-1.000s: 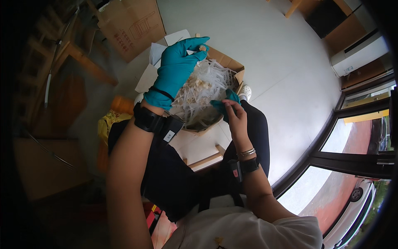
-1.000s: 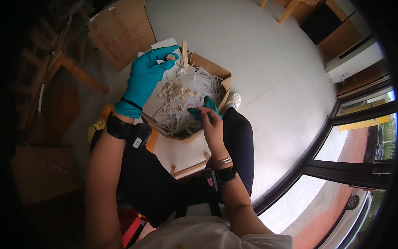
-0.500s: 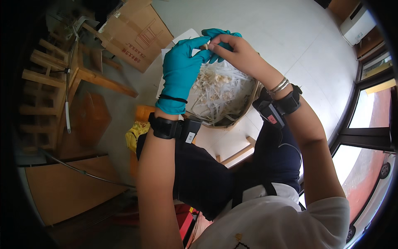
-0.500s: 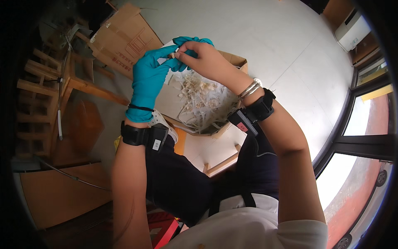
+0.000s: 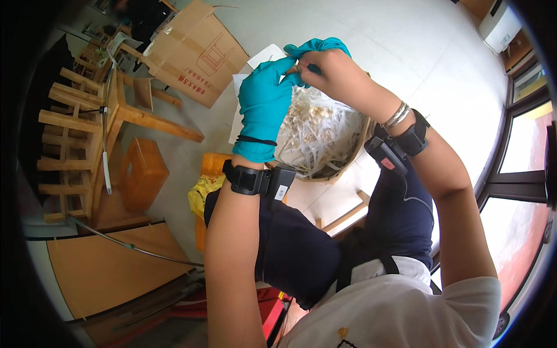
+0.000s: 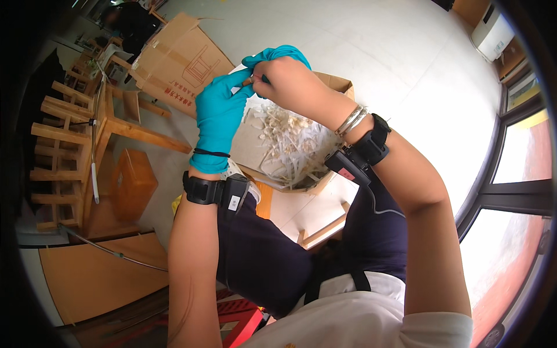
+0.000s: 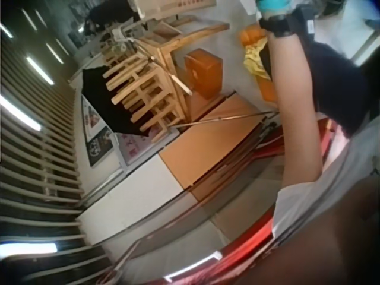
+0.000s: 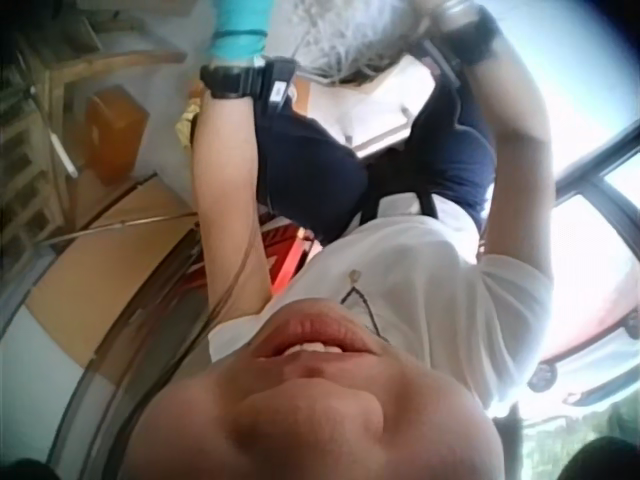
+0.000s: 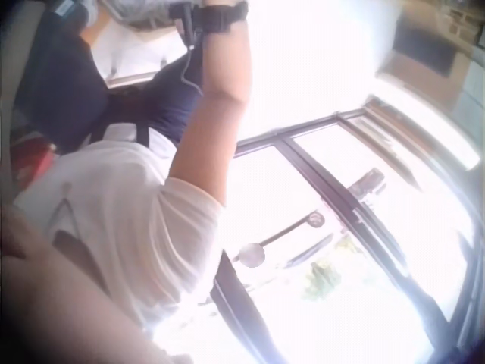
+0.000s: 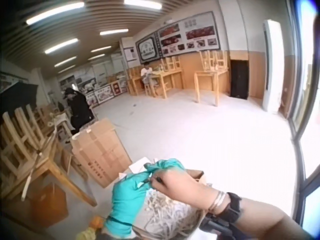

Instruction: The person assembles small wooden components by hand, fitting pieces together while seated at a workspace.

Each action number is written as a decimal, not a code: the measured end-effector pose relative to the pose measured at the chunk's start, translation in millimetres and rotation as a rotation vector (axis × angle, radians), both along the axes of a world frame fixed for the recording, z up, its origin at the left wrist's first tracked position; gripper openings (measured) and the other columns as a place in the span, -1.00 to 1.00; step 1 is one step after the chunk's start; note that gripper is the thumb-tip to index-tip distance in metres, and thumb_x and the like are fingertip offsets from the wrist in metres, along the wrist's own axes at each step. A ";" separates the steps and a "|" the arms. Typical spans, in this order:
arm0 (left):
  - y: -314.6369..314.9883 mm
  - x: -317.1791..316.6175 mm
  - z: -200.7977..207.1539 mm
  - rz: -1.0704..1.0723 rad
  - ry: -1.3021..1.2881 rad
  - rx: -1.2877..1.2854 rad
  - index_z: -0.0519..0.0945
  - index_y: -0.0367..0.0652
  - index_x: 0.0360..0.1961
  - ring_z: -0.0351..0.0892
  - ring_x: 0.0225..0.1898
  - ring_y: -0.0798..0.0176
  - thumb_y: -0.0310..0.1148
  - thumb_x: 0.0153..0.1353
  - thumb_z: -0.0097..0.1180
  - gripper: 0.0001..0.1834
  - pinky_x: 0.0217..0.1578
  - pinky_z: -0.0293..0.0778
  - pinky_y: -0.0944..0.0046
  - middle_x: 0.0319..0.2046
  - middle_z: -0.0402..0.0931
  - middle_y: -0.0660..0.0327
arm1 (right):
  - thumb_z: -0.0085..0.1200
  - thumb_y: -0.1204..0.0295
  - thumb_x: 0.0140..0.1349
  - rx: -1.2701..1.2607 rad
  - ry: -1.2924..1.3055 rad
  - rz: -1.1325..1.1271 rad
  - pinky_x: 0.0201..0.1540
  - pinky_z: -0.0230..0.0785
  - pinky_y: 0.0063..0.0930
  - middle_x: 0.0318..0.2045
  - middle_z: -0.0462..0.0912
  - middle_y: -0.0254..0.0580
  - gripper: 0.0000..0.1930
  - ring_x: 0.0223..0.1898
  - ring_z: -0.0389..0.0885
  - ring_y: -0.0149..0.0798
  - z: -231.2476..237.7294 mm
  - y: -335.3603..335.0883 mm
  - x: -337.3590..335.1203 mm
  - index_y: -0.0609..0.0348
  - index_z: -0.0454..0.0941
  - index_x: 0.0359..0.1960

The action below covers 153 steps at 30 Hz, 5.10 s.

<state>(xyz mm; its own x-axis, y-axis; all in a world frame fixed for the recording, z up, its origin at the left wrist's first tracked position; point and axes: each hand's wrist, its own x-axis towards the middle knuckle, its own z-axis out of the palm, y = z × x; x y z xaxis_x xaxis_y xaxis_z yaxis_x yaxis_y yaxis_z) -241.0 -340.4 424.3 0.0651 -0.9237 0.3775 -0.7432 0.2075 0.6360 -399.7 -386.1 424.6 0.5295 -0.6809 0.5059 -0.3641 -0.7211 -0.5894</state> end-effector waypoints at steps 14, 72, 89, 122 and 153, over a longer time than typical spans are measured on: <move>-5.3 -3.9 -13.1 -0.072 0.172 -0.027 0.61 -0.07 -0.11 0.60 -0.27 0.21 -0.41 0.04 0.23 -0.67 -0.20 0.48 0.27 -0.27 0.61 0.15 | 0.14 0.41 0.00 0.025 -0.018 -0.026 -0.52 0.40 -0.47 -0.66 0.57 -0.12 -0.88 -0.64 0.54 -0.24 1.0 -1.8 -11.6 0.22 0.60 -0.50; -5.6 -6.1 12.5 -0.294 0.766 0.015 0.62 -0.19 -0.13 0.40 -0.38 0.53 -0.48 0.08 0.23 -0.72 -0.38 0.32 0.51 -0.30 0.59 0.33 | -0.11 0.30 0.33 0.342 -0.275 -0.004 -0.49 0.23 -0.49 -0.65 0.38 -0.25 -0.75 -0.59 0.29 -0.42 -8.7 -5.9 4.8 0.26 0.41 -0.39; -12.1 13.9 -12.3 -0.160 0.414 -0.102 0.59 -0.08 -0.06 0.52 -0.24 0.38 -0.42 0.13 0.18 -0.69 -0.20 0.44 0.39 -0.28 0.58 0.27 | 0.06 0.36 0.21 0.231 -0.294 0.020 -0.43 0.40 -0.58 -0.52 0.61 -0.20 -0.80 -0.53 0.55 -0.43 1.9 1.1 6.7 0.27 0.59 -0.28; -11.2 2.9 -5.4 -0.090 0.416 -0.143 0.57 -0.06 -0.06 0.57 -0.33 0.29 -0.45 0.12 0.16 -0.69 -0.30 0.47 0.35 -0.32 0.57 0.17 | 0.10 0.36 0.20 0.508 -0.259 -0.018 -0.33 0.38 -0.68 -0.47 0.60 -0.35 -0.80 -0.41 0.50 -0.57 14.7 0.6 7.2 0.27 0.58 -0.27; -1.9 3.0 -14.6 -0.042 0.039 -0.078 0.57 -0.14 -0.26 0.56 -0.38 0.23 -0.22 0.23 -0.03 -0.76 -0.33 0.46 0.30 -0.42 0.57 0.16 | 0.14 0.55 0.05 0.465 -0.238 -0.049 -0.43 0.36 -0.67 -0.51 0.62 -0.28 -0.86 -0.51 0.49 -0.54 -7.0 -8.2 9.8 0.40 0.60 -0.38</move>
